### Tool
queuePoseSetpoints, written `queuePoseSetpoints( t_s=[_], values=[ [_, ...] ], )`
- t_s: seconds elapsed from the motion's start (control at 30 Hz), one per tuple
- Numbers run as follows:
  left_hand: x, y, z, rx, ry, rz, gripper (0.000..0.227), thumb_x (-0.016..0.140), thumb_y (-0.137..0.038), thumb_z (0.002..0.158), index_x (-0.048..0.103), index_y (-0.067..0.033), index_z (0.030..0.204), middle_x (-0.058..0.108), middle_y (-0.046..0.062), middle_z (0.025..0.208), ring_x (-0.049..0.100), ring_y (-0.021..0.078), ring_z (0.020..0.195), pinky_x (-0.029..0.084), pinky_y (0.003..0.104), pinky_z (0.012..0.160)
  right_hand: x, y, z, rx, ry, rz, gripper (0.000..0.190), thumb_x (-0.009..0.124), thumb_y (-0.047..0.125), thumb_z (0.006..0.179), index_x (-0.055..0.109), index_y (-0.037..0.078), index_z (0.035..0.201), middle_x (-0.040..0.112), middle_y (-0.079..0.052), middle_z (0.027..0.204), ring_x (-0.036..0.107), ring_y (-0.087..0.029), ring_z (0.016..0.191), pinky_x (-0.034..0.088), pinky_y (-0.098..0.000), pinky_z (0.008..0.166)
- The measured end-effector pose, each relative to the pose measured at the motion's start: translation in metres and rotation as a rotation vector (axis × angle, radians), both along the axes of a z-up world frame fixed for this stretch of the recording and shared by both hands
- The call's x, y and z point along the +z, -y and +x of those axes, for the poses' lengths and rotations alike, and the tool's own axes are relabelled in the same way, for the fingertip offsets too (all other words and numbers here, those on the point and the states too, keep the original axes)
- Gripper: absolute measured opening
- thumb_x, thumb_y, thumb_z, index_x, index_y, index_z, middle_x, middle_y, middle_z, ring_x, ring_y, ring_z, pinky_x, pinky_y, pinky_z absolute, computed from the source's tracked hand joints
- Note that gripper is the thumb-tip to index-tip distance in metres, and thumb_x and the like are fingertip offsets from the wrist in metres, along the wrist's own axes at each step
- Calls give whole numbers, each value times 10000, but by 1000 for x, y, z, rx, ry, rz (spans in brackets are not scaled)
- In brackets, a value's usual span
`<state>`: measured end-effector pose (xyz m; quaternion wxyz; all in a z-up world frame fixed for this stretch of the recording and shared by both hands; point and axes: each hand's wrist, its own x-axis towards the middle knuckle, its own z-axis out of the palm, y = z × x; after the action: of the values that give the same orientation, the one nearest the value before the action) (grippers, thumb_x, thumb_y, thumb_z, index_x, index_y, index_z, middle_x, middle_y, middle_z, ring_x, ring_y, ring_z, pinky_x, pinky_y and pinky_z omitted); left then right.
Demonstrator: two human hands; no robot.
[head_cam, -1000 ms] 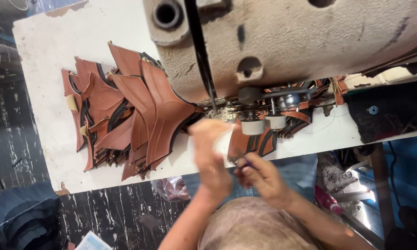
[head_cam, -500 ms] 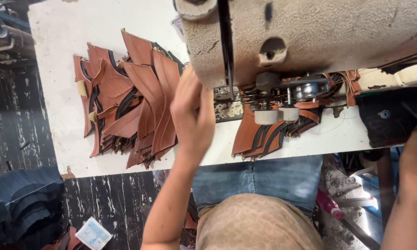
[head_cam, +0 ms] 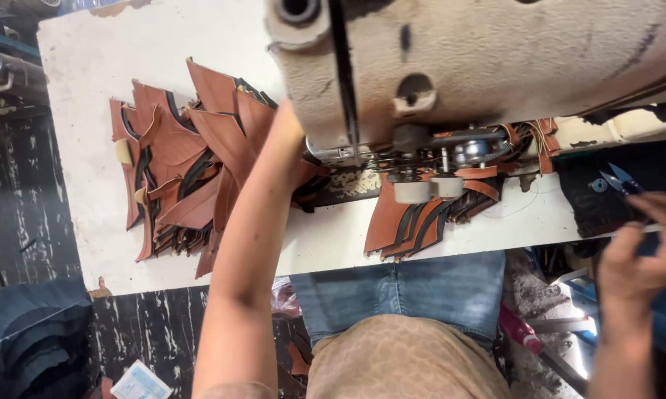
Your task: Sewing leather shoe components together using an industrial sewing machine.
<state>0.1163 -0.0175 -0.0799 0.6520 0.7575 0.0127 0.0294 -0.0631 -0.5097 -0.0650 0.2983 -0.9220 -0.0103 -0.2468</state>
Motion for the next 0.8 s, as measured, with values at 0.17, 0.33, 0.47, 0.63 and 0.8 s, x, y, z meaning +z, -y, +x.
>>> queuePoseSetpoints(
  t_s=[0.17,0.33,0.47,0.63,0.8],
  values=[
    [20,11,6,24,131,62,352,628,-96,999,598,-16,1341,758,84,1183,701,146,1054,573,300,904,38,-109,12,237,113,-24,192,583,142,1090,710,-2,1095,695,-145,1134,645,-252,1088,519,-338,988],
    [69,-14,-23,214,304,311,191,624,-144,1081,647,-65,1254,756,61,1120,715,95,1012,569,283,916,34,-191,11,533,-164,346,199,623,159,993,725,52,1128,724,-95,1067,677,-186,1016,519,-317,958],
    [98,-29,-110,490,335,189,133,547,-151,1147,568,-19,1149,596,46,1012,547,126,967,489,282,921,77,-280,26,690,-306,486,257,618,136,1002,698,27,1220,730,-107,1166,693,-189,1078,532,-315,957],
    [27,-11,-209,689,227,-147,333,484,-244,1161,509,-37,901,469,-17,863,430,76,818,388,248,753,60,-340,19,786,-686,722,400,675,202,974,622,-10,1309,663,-80,1269,650,-142,1104,524,-281,759],
    [-2,7,-255,642,49,-317,276,600,-187,1094,634,-14,882,590,-8,808,497,51,741,407,249,690,25,-348,10,792,-735,717,244,692,136,1006,674,-45,1169,643,-67,1095,605,-109,1018,513,-249,870]
  ],
)
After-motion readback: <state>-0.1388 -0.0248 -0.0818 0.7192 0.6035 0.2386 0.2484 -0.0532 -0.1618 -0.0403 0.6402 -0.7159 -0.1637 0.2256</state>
